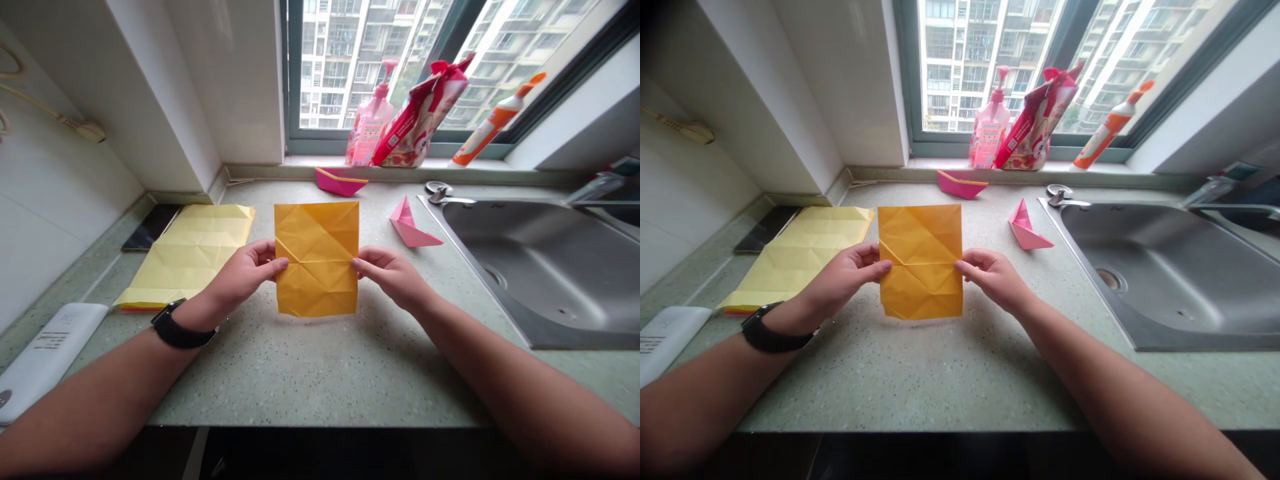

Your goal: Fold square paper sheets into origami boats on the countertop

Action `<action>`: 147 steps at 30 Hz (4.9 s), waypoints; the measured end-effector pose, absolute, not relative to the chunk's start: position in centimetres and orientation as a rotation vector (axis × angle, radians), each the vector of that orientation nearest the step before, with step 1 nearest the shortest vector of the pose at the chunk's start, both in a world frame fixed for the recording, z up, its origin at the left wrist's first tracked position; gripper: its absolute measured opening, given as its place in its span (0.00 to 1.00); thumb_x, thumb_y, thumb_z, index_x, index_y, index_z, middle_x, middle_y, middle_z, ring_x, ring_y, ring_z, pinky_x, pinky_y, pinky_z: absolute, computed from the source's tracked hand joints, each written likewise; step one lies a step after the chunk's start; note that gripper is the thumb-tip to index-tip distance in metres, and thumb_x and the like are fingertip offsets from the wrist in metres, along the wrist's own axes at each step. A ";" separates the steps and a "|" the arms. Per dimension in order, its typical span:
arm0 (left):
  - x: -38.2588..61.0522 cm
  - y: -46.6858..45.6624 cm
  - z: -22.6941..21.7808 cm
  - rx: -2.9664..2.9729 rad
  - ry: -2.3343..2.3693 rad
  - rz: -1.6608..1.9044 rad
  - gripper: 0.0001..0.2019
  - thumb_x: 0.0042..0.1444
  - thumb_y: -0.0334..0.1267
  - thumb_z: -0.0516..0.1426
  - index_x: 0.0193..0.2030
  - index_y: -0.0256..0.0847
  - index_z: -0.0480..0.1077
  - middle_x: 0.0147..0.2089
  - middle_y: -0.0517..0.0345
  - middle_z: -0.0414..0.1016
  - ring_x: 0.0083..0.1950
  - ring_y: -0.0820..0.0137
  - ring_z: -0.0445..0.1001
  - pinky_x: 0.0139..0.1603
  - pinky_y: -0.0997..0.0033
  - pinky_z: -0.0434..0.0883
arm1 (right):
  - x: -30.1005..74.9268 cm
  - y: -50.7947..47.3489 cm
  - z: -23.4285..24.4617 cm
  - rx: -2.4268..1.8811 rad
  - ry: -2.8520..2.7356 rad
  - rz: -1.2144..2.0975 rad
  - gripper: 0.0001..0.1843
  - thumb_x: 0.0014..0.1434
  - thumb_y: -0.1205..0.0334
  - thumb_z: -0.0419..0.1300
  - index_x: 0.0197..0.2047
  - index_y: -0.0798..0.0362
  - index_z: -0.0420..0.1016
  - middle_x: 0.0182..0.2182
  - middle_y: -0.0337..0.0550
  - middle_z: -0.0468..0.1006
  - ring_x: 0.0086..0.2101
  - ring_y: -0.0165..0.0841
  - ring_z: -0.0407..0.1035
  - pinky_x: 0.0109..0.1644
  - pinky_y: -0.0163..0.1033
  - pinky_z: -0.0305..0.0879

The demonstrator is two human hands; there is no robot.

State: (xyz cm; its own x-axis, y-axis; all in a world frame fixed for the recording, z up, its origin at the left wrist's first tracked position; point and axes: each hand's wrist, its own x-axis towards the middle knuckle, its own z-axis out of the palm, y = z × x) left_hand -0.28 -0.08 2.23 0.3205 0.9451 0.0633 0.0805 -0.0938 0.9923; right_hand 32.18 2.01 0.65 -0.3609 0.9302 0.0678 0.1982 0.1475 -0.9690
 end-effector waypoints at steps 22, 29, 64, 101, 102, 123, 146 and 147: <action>-1.4 0.5 0.4 2.781 1.048 0.539 0.10 0.72 0.31 0.58 0.52 0.42 0.81 0.54 0.48 0.87 0.52 0.58 0.84 0.55 0.57 0.79 | 34.3 3.8 -1.8 -0.756 -2.616 0.312 0.21 0.70 0.70 0.63 0.60 0.42 0.86 0.56 0.45 0.89 0.56 0.44 0.82 0.65 0.59 0.77; -0.5 -1.0 3.0 2.129 1.131 1.108 0.11 0.75 0.44 0.60 0.45 0.40 0.81 0.42 0.53 0.87 0.43 0.64 0.84 0.48 0.64 0.79 | 33.1 1.5 0.6 -0.878 -1.925 0.867 0.14 0.77 0.49 0.64 0.52 0.45 0.89 0.47 0.45 0.91 0.46 0.42 0.85 0.50 0.48 0.83; 0.1 -1.8 0.8 2.734 0.911 0.459 0.20 0.66 0.48 0.69 0.59 0.41 0.75 0.67 0.38 0.78 0.65 0.48 0.79 0.66 0.47 0.77 | 32.9 3.1 -2.3 -0.831 -2.562 0.297 0.26 0.69 0.76 0.57 0.59 0.41 0.87 0.55 0.45 0.88 0.53 0.42 0.81 0.62 0.57 0.78; -0.1 -0.1 1.0 2.097 1.359 0.736 0.15 0.72 0.48 0.60 0.59 0.42 0.74 0.45 0.53 0.89 0.42 0.60 0.86 0.42 0.63 0.77 | 32.7 2.5 -1.2 -1.105 -2.279 0.617 0.12 0.71 0.56 0.62 0.55 0.46 0.80 0.38 0.41 0.87 0.36 0.38 0.81 0.44 0.44 0.76; 0.0 -0.1 0.9 2.059 1.397 0.728 0.15 0.71 0.48 0.61 0.57 0.42 0.73 0.42 0.54 0.88 0.39 0.61 0.85 0.39 0.64 0.75 | 32.7 2.4 -1.3 -1.130 -2.271 0.613 0.17 0.70 0.55 0.63 0.60 0.46 0.78 0.38 0.41 0.87 0.36 0.39 0.82 0.44 0.45 0.77; 0.3 0.8 -1.2 2.468 1.627 0.735 0.41 0.73 0.43 0.62 0.86 0.36 0.51 0.49 0.45 0.83 0.51 0.53 0.81 0.59 0.50 0.76 | 31.9 2.9 -3.1 -1.042 -2.571 -0.005 0.18 0.73 0.66 0.65 0.61 0.38 0.83 0.64 0.44 0.84 0.68 0.52 0.73 0.75 0.75 0.63; 1.7 -1.1 -0.9 2.838 0.782 0.175 0.28 0.81 0.56 0.53 0.81 0.51 0.68 0.83 0.42 0.64 0.83 0.41 0.61 0.84 0.30 0.55 | 31.7 2.3 -2.7 -1.053 -2.615 0.199 0.16 0.73 0.55 0.69 0.62 0.39 0.83 0.65 0.46 0.84 0.66 0.50 0.74 0.76 0.73 0.60; 1.8 -1.1 -0.9 2.836 0.788 0.182 0.28 0.81 0.56 0.54 0.81 0.52 0.68 0.83 0.43 0.64 0.83 0.41 0.61 0.84 0.30 0.55 | 31.7 2.4 -2.7 -1.057 -2.619 0.198 0.16 0.73 0.55 0.69 0.62 0.39 0.83 0.65 0.46 0.83 0.67 0.50 0.74 0.76 0.73 0.60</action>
State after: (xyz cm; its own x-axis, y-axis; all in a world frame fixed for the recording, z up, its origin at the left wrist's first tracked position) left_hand 1.75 -1.13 -0.85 0.8509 0.5210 0.0668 0.4973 -0.8401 0.2166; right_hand 31.70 2.36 -2.70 -0.6801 0.6956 0.2317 0.6529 0.7184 -0.2402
